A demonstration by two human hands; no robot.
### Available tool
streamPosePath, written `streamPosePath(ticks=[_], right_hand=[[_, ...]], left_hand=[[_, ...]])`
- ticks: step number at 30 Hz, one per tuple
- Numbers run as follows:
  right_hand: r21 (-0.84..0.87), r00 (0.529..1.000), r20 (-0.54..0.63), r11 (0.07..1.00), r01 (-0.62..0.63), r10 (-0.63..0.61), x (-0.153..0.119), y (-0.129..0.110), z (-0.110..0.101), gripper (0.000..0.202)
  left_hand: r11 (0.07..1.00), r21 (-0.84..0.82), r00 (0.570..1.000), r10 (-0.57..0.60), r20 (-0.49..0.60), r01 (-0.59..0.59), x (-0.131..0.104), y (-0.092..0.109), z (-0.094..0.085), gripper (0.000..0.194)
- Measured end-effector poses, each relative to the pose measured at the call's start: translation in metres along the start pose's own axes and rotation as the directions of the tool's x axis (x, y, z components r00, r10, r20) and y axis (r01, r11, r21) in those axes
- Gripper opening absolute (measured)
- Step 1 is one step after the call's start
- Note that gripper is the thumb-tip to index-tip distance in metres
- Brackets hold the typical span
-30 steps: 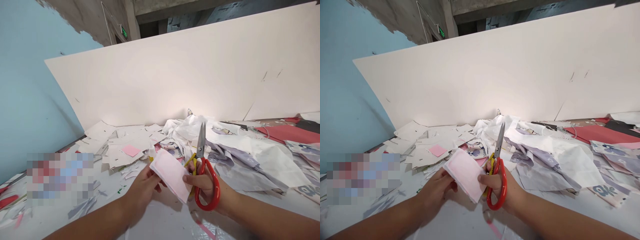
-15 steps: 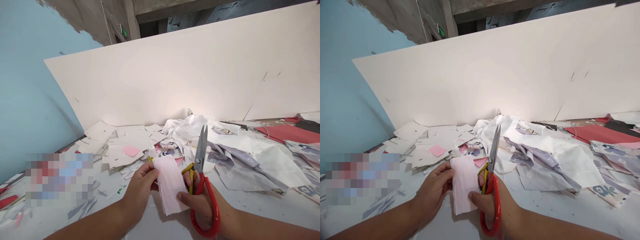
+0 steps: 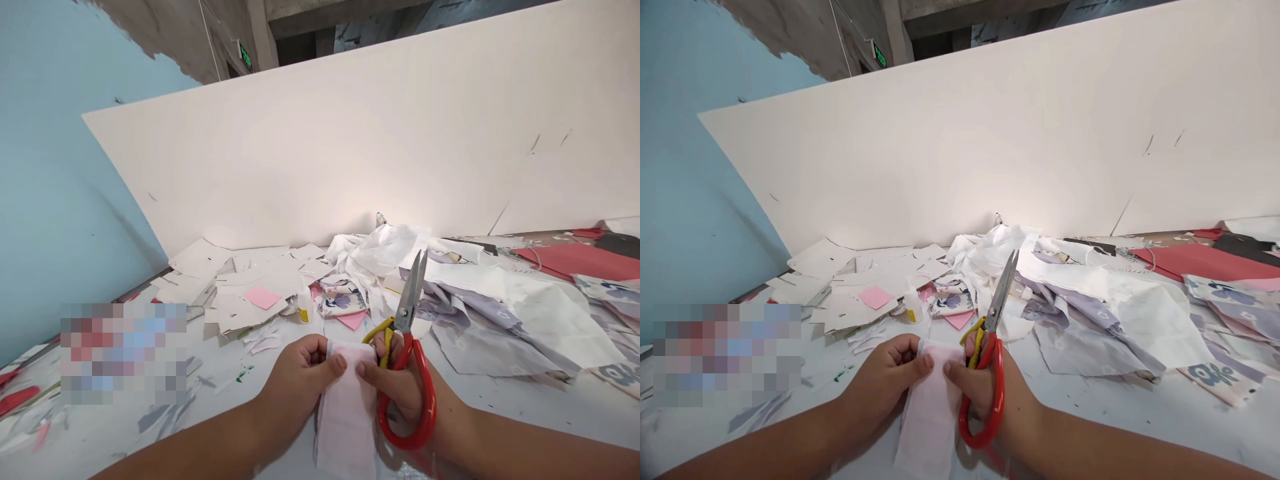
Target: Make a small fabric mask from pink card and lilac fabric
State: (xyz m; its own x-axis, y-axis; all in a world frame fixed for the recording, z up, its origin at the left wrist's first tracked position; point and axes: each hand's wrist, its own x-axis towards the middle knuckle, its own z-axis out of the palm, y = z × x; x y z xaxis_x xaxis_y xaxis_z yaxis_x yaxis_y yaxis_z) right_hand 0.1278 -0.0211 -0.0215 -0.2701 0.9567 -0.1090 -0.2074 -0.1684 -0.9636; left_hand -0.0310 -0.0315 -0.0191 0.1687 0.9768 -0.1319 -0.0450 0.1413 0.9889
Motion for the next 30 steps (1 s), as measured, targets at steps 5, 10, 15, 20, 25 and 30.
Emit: streamPosePath(ticks=[5,10,15,20,25,30], right_hand=[[-0.041,0.992,-0.082,0.995,0.094,-0.097,0.001,-0.002,0.001,0.028],[0.005,0.984,-0.127,0.991,0.130,-0.128,0.005,0.003,-0.003,0.030],[-0.035,0.976,-0.152,0.987,0.154,-0.158,0.007,0.004,-0.003,0.030],[0.135,0.992,-0.105,0.988,0.079,-0.065,0.006,-0.001,0.000,0.030],[0.285,0.997,-0.007,0.956,-0.066,0.071,0.006,-0.001,-0.003,0.029],[0.284,0.928,0.218,0.891,-0.355,0.301,0.001,-0.005,0.000,0.040]], left_hand=[[0.997,0.075,0.999,-0.005,-0.052,0.009,0.000,-0.001,-0.002,0.029],[0.996,0.084,0.998,-0.015,-0.060,0.020,0.000,0.000,-0.003,0.028],[0.998,0.060,0.998,-0.024,-0.065,0.028,0.002,-0.003,-0.002,0.027],[0.996,0.091,0.996,0.028,-0.085,-0.020,0.003,-0.002,-0.004,0.026],[0.783,0.503,0.854,0.497,-0.154,-0.365,-0.001,0.014,-0.011,0.017],[0.243,0.688,0.564,0.775,0.286,-0.683,-0.010,0.021,-0.014,0.016]])
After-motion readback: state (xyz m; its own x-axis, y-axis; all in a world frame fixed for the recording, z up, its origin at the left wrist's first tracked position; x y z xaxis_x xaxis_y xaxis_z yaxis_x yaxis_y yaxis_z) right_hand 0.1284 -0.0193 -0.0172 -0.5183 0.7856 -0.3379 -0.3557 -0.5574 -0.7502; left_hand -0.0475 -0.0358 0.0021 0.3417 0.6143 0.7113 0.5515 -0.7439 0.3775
